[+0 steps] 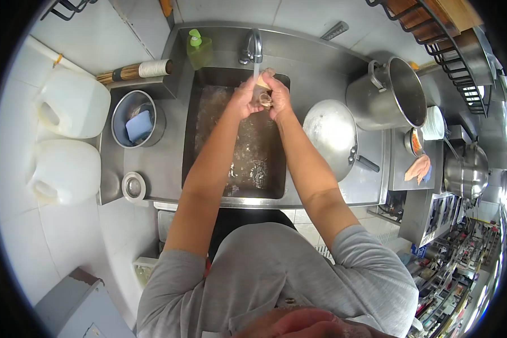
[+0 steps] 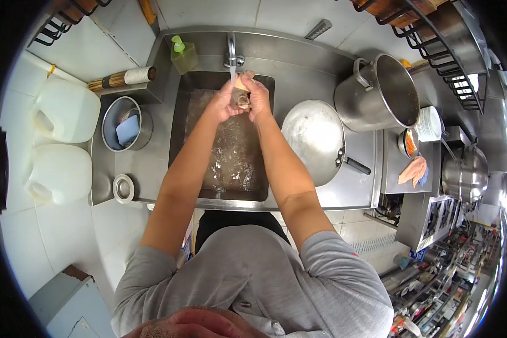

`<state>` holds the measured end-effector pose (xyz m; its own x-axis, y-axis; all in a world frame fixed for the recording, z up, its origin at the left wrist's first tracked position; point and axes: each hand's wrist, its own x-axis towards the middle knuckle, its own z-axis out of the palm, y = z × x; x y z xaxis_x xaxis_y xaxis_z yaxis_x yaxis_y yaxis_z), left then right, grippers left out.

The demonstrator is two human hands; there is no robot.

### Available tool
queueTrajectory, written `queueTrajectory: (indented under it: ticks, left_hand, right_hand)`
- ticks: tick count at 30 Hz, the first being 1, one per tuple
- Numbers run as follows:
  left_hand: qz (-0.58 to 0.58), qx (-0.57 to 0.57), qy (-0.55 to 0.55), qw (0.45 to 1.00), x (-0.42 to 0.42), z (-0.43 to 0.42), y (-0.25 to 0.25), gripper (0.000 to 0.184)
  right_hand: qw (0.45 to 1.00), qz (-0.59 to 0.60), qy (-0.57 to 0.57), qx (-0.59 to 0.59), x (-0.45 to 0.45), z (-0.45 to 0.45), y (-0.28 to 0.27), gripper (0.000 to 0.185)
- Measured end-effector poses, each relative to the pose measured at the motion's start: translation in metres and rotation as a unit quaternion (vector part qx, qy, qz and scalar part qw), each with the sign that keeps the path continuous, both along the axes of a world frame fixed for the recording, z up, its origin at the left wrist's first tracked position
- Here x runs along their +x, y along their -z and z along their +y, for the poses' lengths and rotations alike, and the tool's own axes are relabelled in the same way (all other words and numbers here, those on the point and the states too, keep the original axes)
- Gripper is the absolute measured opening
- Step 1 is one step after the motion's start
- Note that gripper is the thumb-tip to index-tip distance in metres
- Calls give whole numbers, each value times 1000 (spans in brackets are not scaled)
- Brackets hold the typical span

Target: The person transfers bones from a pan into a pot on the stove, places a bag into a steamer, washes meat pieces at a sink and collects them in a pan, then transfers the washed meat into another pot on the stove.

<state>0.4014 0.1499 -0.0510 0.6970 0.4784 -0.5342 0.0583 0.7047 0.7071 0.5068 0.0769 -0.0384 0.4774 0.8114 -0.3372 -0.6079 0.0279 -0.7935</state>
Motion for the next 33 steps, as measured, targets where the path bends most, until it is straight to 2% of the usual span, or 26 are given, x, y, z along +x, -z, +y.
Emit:
queueTrajectory:
  ticks: [1,4,7,9,11,14,15,17,19,21,22,25,26,27,29,30,33]
  left_hand:
    - [-29,-33,-4,999,-4,-1,9,74]
    - [-90,-99,-14,991,-28,-5,9,78]
    - [-94,-114,-16,989,-43,-6,12,74]
    - [-110,-95,1,989,-51,-7,19,68]
    - [-160,-126,-65,977,-53,-14,33,64]
    - [-189,-180,-121,958,-55,-20,21,58]
    - [-190,-199,-134,952,-56,-19,15,56]
    - [-174,-196,-67,963,-58,-8,25,53]
    - [-149,-179,-22,972,-61,6,32,49]
    - [-117,-151,2,982,-61,10,31,43]
    - [-131,-140,-8,981,-57,6,28,43]
    - [-208,-124,-61,968,-45,-4,16,41]
    - [-252,-137,-95,953,-47,-6,15,39]
    - [-294,-148,-128,935,-50,-7,16,37]
    - [-291,-187,-158,925,-65,-2,38,33]
    - [-289,-206,-174,919,-73,1,49,31]
    - [-249,-227,-226,914,-95,1,61,27]
  right_hand:
    - [1000,-4,-15,-4,0,0,0,32]
    - [983,-174,9,-50,1,11,7,40]
    - [952,-254,-142,-96,-4,11,-28,21]
    - [963,-214,-142,-84,3,21,-20,23]
    - [969,-189,-129,-88,18,31,-2,26]
    - [989,-55,-131,-49,18,36,0,30]
    - [980,-61,-170,-81,16,36,-4,32]
    - [956,-71,-246,-142,9,31,-25,36]
    - [908,-211,-326,-160,16,21,-64,46]
    - [861,-322,-363,-152,25,16,-74,51]
    - [837,-334,-398,-170,36,24,-66,52]
    - [907,-273,-286,-146,35,27,-57,35]
    - [940,-185,-259,-120,36,24,-57,28]
    - [950,-116,-269,-106,35,22,-57,29]
    - [955,26,-287,-78,30,19,-51,35]
    - [950,41,-299,-78,25,20,-46,47]
    - [956,194,-222,-1,3,22,-39,50]
